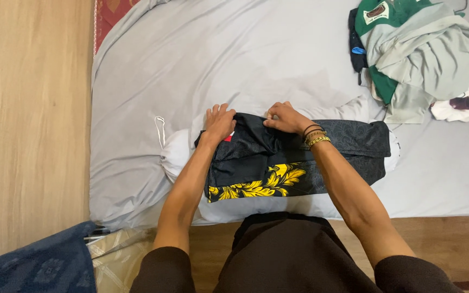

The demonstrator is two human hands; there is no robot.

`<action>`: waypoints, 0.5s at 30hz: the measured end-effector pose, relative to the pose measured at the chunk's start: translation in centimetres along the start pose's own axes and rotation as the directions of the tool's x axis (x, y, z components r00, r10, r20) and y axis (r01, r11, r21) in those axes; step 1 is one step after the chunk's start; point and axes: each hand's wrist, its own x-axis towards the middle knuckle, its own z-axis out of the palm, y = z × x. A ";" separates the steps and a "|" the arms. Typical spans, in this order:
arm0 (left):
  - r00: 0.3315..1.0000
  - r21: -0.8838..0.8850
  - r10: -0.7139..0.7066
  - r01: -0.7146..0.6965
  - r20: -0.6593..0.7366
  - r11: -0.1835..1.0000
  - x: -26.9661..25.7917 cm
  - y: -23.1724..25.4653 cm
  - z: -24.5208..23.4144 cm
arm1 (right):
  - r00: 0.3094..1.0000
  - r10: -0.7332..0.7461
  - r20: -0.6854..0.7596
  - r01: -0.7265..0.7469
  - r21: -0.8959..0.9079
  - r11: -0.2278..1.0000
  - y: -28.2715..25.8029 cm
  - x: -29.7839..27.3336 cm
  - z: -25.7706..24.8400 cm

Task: The person is folding a black shirt on a bed.

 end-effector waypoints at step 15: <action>0.970 0.024 0.017 -0.011 -0.241 1.000 1.1 1.0 -2.6 | 0.919 0.215 -0.331 -0.233 -0.015 0.972 -2.0 -0.1 -1.3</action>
